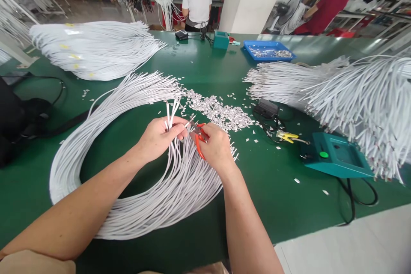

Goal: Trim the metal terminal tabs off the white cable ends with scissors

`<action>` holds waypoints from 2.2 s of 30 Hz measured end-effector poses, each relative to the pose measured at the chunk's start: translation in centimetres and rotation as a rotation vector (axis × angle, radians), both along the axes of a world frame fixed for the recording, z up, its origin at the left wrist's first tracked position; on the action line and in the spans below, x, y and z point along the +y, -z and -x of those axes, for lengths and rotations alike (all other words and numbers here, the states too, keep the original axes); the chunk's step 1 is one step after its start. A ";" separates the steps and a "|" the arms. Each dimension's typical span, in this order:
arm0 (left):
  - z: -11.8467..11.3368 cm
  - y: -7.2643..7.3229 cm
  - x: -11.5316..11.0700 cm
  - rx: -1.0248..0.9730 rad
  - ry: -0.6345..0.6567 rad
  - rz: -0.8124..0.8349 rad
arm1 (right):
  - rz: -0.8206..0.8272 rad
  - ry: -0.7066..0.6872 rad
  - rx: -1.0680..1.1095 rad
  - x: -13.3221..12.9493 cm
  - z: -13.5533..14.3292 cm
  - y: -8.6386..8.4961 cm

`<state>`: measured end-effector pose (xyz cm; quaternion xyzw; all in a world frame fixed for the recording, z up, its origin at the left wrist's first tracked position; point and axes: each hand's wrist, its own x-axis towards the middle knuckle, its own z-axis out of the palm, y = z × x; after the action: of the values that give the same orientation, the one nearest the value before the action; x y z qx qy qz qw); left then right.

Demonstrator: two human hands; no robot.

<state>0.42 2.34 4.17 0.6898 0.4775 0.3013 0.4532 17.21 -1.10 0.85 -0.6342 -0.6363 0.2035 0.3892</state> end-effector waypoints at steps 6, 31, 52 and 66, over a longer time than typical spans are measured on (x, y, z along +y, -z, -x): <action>0.0 -0.2 -0.4 0.032 0.051 0.009 | 0.012 -0.051 0.743 0.0 0.1 -1.3; -0.2 -0.5 -0.5 0.081 0.047 -0.008 | 0.119 -0.048 0.986 0.0 0.7 -1.4; -0.2 0.0 -0.8 0.041 0.052 0.031 | 0.140 -0.036 1.140 -0.2 2.2 -0.8; 0.0 0.0 -0.4 -0.058 0.027 0.134 | 0.140 0.005 1.051 -0.1 1.6 -1.1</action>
<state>0.44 1.93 4.14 0.6552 0.4739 0.2825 0.5161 15.60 -1.24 1.95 -0.4729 -0.3388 0.5350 0.6127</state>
